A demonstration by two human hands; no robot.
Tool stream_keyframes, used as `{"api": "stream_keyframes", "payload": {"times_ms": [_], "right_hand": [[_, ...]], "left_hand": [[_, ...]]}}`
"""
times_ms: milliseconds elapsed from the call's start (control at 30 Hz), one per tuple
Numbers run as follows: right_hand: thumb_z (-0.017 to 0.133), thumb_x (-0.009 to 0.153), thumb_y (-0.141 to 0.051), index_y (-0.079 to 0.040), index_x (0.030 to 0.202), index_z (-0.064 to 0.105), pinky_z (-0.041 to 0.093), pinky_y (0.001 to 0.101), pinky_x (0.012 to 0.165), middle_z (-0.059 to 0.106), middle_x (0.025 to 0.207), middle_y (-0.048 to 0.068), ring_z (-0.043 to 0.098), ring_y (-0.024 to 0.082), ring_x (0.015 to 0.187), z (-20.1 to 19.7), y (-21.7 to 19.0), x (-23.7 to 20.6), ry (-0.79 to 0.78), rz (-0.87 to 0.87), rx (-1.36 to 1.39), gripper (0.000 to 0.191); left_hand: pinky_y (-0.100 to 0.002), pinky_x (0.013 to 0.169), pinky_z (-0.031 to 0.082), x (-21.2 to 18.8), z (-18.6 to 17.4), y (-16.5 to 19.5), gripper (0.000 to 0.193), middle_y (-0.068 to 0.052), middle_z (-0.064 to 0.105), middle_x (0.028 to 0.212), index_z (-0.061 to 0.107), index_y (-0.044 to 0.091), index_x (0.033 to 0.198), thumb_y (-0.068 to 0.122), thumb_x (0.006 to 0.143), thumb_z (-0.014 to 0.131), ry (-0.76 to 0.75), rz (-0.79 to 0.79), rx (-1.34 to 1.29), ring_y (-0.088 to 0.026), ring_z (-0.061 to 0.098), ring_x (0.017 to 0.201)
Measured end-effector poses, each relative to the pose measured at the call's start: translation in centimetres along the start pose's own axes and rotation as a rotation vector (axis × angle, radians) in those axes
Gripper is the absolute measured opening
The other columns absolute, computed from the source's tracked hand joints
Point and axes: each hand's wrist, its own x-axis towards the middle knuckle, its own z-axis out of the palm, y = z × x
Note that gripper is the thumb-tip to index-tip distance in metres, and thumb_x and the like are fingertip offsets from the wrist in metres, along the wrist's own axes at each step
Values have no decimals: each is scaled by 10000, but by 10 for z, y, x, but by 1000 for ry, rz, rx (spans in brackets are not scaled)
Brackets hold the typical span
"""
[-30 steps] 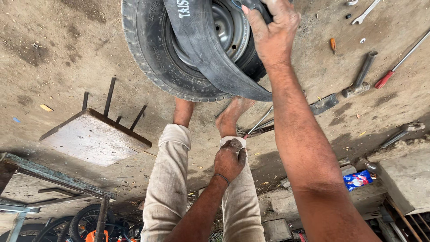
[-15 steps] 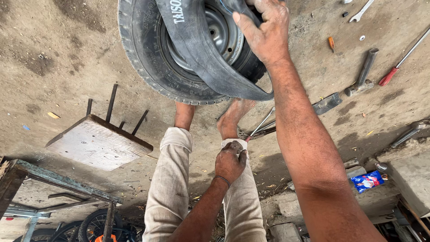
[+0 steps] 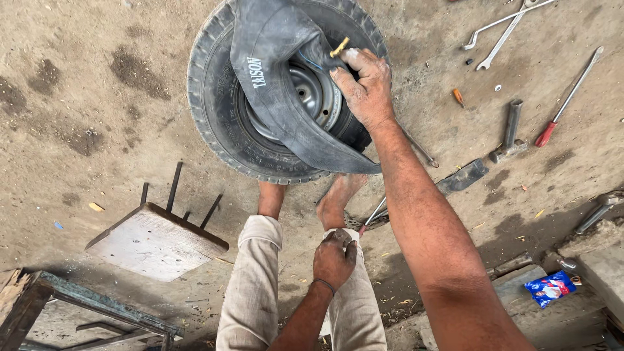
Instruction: The person uses a hammer and pry bars to loosen and remove a tire from its rim. They repeatedly strike the rim edge and pry between the tire bead and rim until the inner tube is pulled out.
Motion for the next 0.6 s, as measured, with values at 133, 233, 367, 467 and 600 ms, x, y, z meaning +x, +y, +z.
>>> {"api": "stream_keyframes", "payload": {"times_ms": [133,233,367,467,600], "right_hand": [[759,897,-183,-21,1081,723,540,402,834,671,937,108,641,249,919,-2,-1,0,-69,5,44,248],[754,933,-191,-37,1054,737,529,398,810,679,906,91,634,246,894,-3,-2,3,-58,32,-26,197],[781,967,-203,-26,1134,707,521,421,936,699,1067,108,646,297,1028,-7,-15,-5,-39,-64,-102,254],[785,999,-202,-15,1224,684,484,449,1056,705,1250,135,647,346,1152,-17,-45,-39,105,-150,-241,310],[734,974,-144,-7,1222,698,418,505,1164,730,1200,130,699,322,1127,-42,-123,-112,240,103,-351,286]], "left_hand": [[-502,805,553,2,-4,3,166,-208,717,940,711,43,915,200,866,687,13,21,5,-415,689,898],[-503,797,553,2,-8,5,175,-212,715,928,712,37,911,201,856,682,22,40,1,-420,687,890],[-499,822,559,5,-10,3,239,-222,709,927,718,23,865,255,906,681,-7,56,103,-424,685,884],[-507,818,540,13,-9,-6,330,-213,719,886,733,32,827,335,944,674,-65,-1,264,-417,680,861],[-457,841,549,30,-4,-25,331,-233,727,1020,747,-13,1063,270,910,667,208,206,-83,-420,695,963]]}}
